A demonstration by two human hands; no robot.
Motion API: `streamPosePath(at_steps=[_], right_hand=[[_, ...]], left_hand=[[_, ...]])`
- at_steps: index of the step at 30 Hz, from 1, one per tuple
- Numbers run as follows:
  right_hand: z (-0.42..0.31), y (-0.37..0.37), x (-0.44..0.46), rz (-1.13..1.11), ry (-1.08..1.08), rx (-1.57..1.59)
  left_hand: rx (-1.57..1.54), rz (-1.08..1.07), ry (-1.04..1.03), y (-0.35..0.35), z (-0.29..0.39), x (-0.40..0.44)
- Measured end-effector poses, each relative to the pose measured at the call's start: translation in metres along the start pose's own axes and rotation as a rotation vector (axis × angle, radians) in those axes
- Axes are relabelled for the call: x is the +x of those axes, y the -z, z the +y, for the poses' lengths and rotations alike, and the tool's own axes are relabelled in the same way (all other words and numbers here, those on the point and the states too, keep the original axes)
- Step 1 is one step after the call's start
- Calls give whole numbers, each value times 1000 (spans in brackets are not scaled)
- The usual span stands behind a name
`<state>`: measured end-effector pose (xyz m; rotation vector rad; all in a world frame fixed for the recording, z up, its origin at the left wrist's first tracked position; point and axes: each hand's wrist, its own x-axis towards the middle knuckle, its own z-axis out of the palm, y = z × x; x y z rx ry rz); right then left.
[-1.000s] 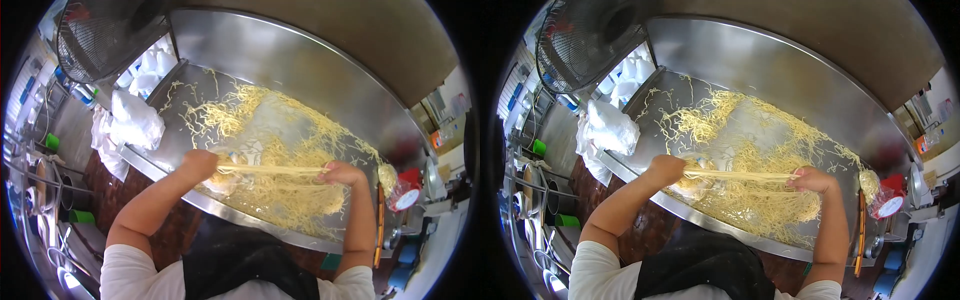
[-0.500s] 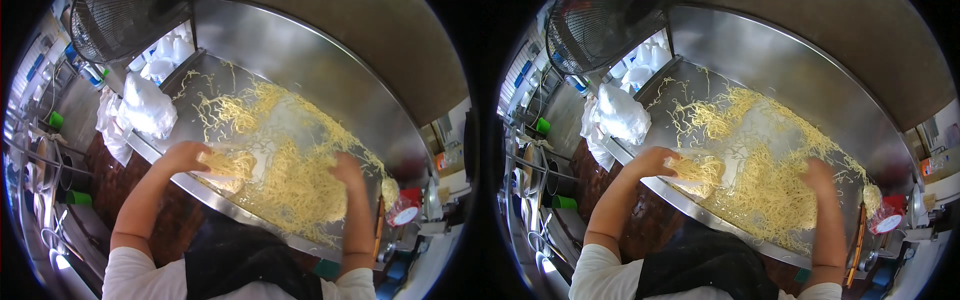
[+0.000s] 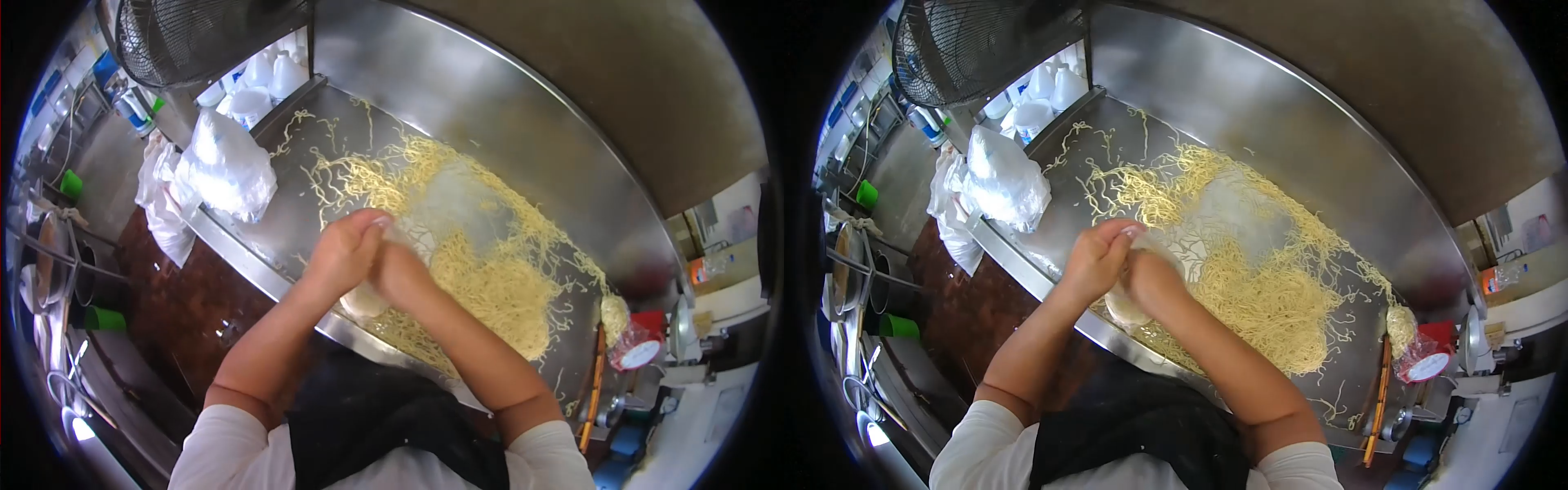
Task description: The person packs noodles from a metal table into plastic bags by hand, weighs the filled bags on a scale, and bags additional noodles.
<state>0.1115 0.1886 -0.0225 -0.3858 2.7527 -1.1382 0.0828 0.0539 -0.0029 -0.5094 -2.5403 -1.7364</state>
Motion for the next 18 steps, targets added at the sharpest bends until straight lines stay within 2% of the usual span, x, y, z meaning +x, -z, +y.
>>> streamPosePath(at_steps=[2, 5, 7, 8, 10, 12, 13, 15, 17, 18], right_hand=[[11, -11, 17, -473, -30, -430], [-18, 54, 11, -373, 8, -353], [-12, 96, 0, -190, -185, 188], [0, 102, -8, -185, -202, 137], [32, 94, -29, -164, -237, 36], [53, 50, -47, -325, -284, -232], [72, 23, -57, -304, -268, -114], [79, -3, -68, -203, -300, 109], [73, -10, -75, -46, -398, 320], [60, -2, -77, -97, -374, 395]], left_hand=[[-34, -57, -49, -9, 5, 6], [-207, -73, 21, -14, -25, 13], [-434, -9, 102, -15, -43, 13], [-443, -13, 160, -13, -41, 12], [-459, -30, 268, -5, -29, 9], [-503, -28, 263, -4, -17, 7], [-527, -30, 260, -7, -14, 6], [-582, -228, 292, -10, -13, 3], [-495, -311, 235, -15, -16, -1], [-383, -302, 157, -21, -20, -4]])
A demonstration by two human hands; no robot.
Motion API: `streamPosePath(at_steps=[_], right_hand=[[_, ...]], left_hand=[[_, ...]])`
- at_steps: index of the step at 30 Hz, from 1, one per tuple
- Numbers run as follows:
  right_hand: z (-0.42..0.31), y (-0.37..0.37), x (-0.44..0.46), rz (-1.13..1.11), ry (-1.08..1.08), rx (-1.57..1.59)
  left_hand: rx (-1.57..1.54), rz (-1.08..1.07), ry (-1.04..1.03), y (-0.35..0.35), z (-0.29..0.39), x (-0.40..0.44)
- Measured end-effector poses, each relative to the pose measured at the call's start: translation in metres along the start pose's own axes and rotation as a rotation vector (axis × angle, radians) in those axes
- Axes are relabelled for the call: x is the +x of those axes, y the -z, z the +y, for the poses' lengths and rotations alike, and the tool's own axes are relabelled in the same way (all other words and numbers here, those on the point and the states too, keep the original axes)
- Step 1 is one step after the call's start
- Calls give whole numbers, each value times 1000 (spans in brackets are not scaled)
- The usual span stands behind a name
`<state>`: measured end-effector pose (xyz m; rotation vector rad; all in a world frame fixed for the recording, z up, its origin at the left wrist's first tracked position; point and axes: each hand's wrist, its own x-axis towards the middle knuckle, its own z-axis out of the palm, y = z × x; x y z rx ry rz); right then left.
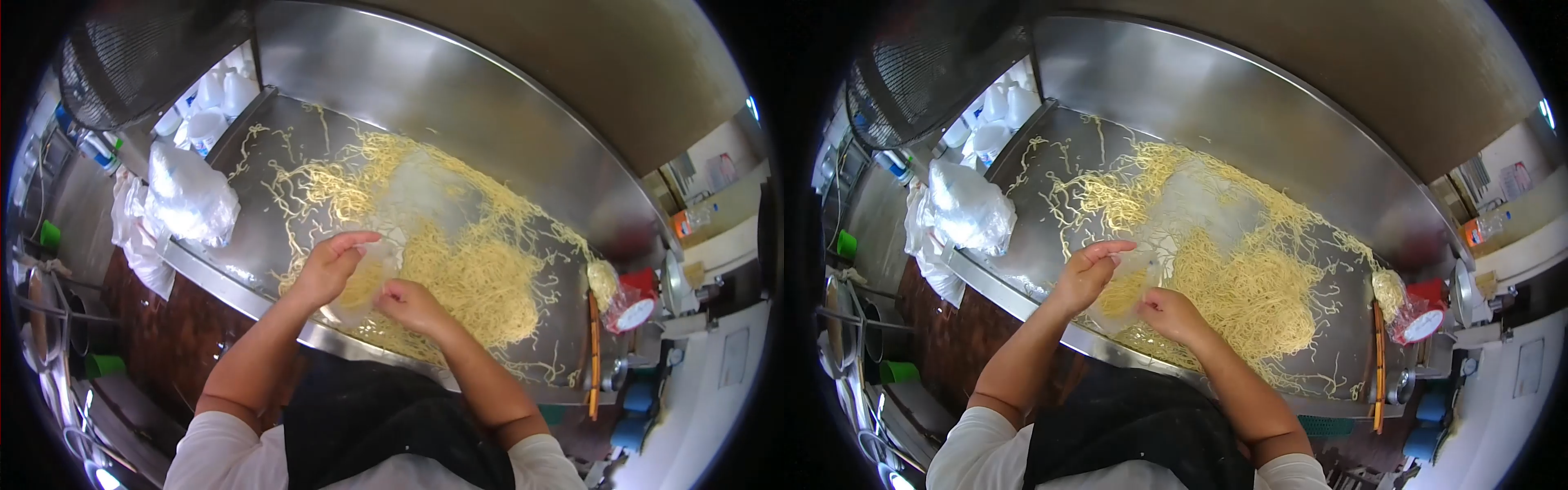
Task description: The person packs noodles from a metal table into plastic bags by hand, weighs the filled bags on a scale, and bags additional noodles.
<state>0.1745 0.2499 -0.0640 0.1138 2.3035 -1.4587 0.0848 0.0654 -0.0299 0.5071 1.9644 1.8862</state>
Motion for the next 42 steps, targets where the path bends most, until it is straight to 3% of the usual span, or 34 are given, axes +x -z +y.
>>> streamPosePath(at_steps=[2, 5, 8, 11, 14, 15, 18, 22, 25, 28, 31, 34, 42], right_hand=[[-45, 18, -13, -116, 40, 118], [-73, 26, -2, 13, 199, 112], [-60, 25, 6, 301, 165, -653], [-84, 37, -20, 75, 215, -384], [-84, 39, -31, 505, 142, -302], [-77, 38, -33, 699, 283, -384], [-51, 28, -35, 889, 309, -429], [-24, 44, -79, 599, 71, 454], [-24, 59, -150, 590, 146, 589], [-27, 66, -225, 606, 212, 657], [0, 73, -296, 619, 288, 705], [39, 82, -361, 655, 316, 784], [96, 148, -488, 886, 338, 984]], left_hand=[[172, 12, -40, -10, 8, 0], [213, 31, -22, -21, 33, -7], [138, 40, -129, -18, 30, -1], [199, 10, -154, -18, 37, 3], [124, -73, -137, -29, 36, 10], [94, -127, -120, -36, 40, 9], [133, -315, -171, -59, 47, -2], [162, -404, -281, -92, 74, -25], [767, -561, -112, -106, 125, -41], [905, -381, -430, -131, 81, -50], [500, -420, -403, -165, 5, -44], [155, -433, 120, -248, 47, -76], [-72, -585, -80, -383, 121, -92]])
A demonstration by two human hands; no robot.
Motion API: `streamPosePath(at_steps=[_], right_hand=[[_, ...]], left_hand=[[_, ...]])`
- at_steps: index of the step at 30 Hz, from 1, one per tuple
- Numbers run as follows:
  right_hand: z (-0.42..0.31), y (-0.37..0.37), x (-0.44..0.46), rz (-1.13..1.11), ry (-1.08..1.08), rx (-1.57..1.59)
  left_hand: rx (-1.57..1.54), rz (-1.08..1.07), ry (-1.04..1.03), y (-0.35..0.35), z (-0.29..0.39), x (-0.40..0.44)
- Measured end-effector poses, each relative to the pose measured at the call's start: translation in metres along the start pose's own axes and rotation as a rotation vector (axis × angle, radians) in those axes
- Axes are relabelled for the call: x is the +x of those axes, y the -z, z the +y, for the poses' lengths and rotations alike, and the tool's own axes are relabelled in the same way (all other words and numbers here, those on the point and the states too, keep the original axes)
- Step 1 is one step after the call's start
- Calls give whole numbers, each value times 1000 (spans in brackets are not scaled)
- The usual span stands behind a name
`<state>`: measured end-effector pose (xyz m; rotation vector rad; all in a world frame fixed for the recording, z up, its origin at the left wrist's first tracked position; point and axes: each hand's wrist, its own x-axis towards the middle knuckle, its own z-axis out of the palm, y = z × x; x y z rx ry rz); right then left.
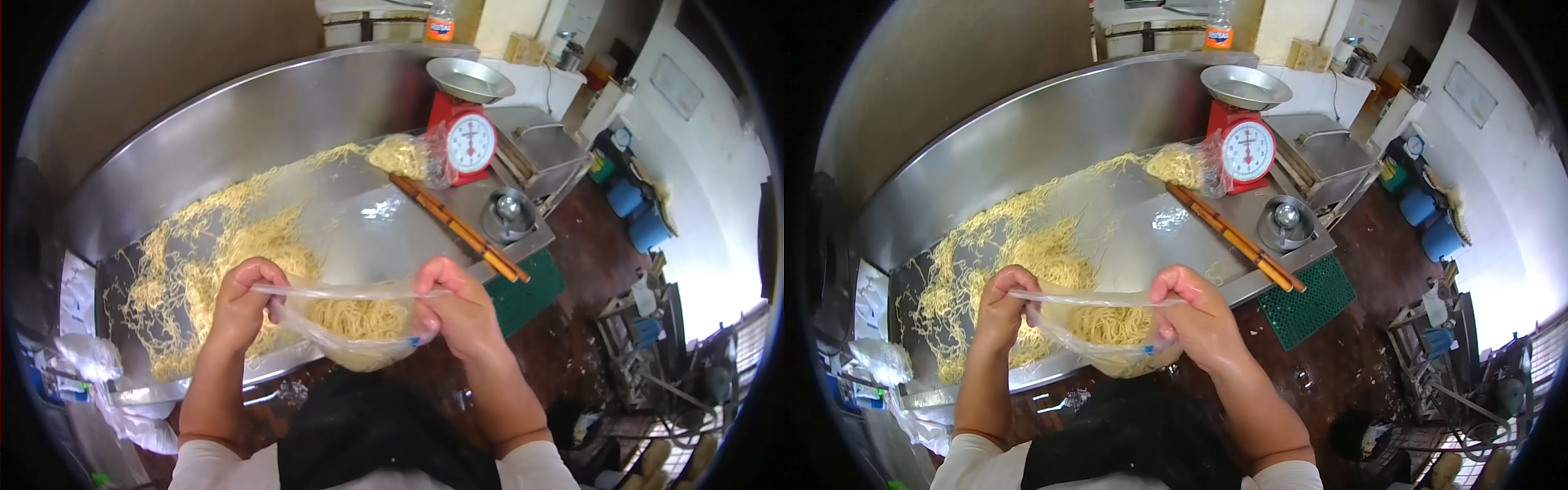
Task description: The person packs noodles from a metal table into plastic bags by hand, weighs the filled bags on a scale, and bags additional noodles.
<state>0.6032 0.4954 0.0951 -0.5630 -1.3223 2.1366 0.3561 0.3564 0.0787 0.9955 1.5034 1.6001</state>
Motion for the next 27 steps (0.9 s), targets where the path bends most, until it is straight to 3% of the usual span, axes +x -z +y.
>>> streamPosePath(at_steps=[5, 12, 18, 27], right_hand=[[-62, 39, 14, 7, 61, -72], [-198, 80, 82, 50, 356, -343], [-304, 150, 172, 124, 535, -482], [-369, 261, 316, 113, 491, -637]], left_hand=[[-123, -144, -339, -40, 44, 58], [-164, -91, -509, -110, 121, 194], [-18, -29, -439, -184, 185, 302], [124, 145, -327, -254, 171, 456]])
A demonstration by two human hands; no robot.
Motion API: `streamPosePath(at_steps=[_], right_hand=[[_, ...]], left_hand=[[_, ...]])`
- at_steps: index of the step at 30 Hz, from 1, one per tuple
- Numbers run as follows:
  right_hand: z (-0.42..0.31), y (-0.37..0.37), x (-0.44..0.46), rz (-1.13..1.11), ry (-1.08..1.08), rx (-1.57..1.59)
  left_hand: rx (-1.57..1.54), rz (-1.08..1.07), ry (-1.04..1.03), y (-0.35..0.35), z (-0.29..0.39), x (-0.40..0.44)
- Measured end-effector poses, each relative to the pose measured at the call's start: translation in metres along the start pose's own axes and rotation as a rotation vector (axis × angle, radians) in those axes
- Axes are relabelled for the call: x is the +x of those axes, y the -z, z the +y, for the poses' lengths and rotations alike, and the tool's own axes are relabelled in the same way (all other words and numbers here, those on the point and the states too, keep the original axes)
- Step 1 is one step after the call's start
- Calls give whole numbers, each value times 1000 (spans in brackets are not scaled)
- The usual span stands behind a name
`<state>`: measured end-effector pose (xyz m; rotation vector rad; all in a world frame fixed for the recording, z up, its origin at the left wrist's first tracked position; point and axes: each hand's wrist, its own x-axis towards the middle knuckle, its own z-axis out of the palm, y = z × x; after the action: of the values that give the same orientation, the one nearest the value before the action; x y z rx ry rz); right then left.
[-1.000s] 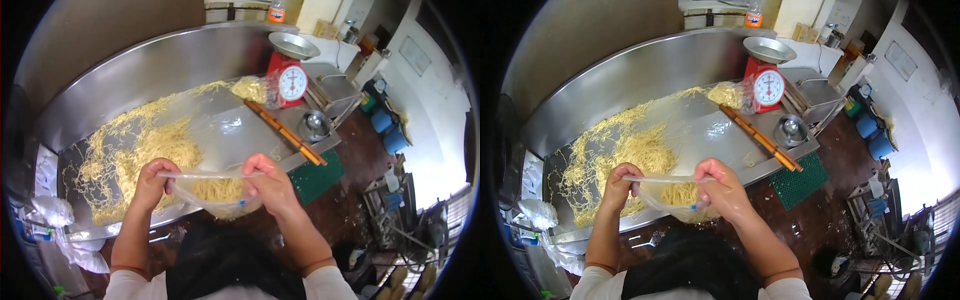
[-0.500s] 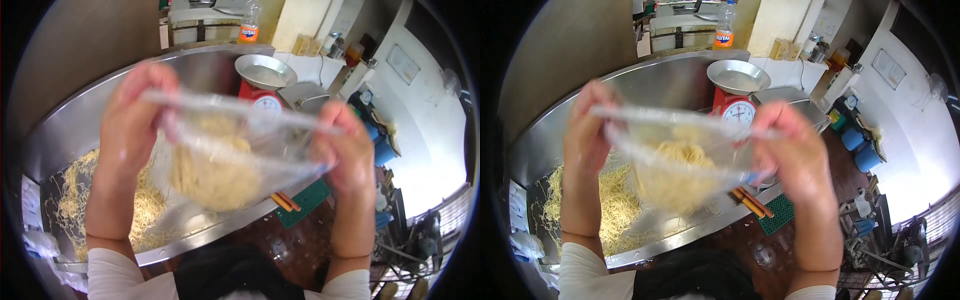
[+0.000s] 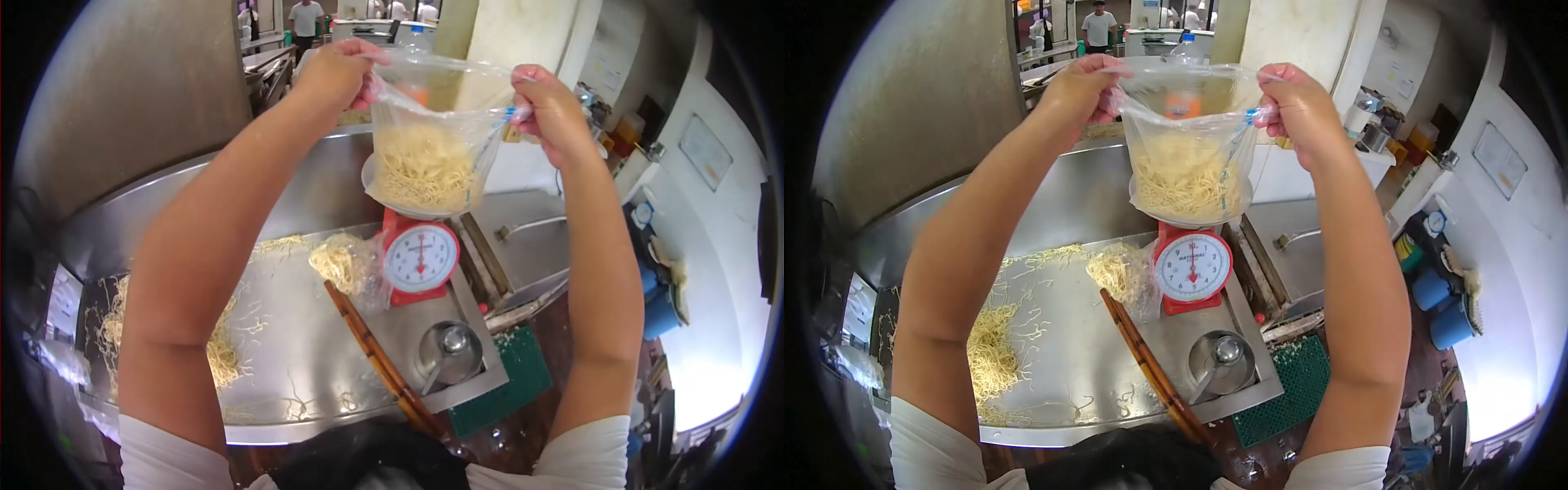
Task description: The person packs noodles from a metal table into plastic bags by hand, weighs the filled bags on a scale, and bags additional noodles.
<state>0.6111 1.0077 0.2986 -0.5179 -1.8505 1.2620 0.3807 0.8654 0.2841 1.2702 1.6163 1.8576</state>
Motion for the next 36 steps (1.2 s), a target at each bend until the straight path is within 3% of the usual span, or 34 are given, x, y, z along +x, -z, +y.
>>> streamPosePath(at_steps=[8, 12, 16, 19, 21, 28, 31, 34, 36], right_hand=[[85, 14, 49, -105, -25, -159], [90, 16, 51, -137, 24, -182], [77, 18, 48, -199, 63, -456], [82, 11, 46, 102, 564, -901], [64, -2, 34, 216, 682, -914], [44, -54, 35, -218, 575, -853], [60, -68, 44, -108, 741, -881], [63, -69, 43, -359, 561, -1032], [67, -73, 45, -290, 626, -1088]], left_hand=[[160, 6, 151, -24, -57, 8], [173, -20, 221, -20, -49, 2], [257, -54, 244, -17, -50, 1], [306, -57, 247, -21, -51, -2], [328, -64, 247, -20, -53, -1], [391, -92, 224, -17, -59, 1], [398, -53, 203, -19, -57, 0], [452, -68, 176, -19, -55, -1], [460, -49, 176, -19, -55, -1]])
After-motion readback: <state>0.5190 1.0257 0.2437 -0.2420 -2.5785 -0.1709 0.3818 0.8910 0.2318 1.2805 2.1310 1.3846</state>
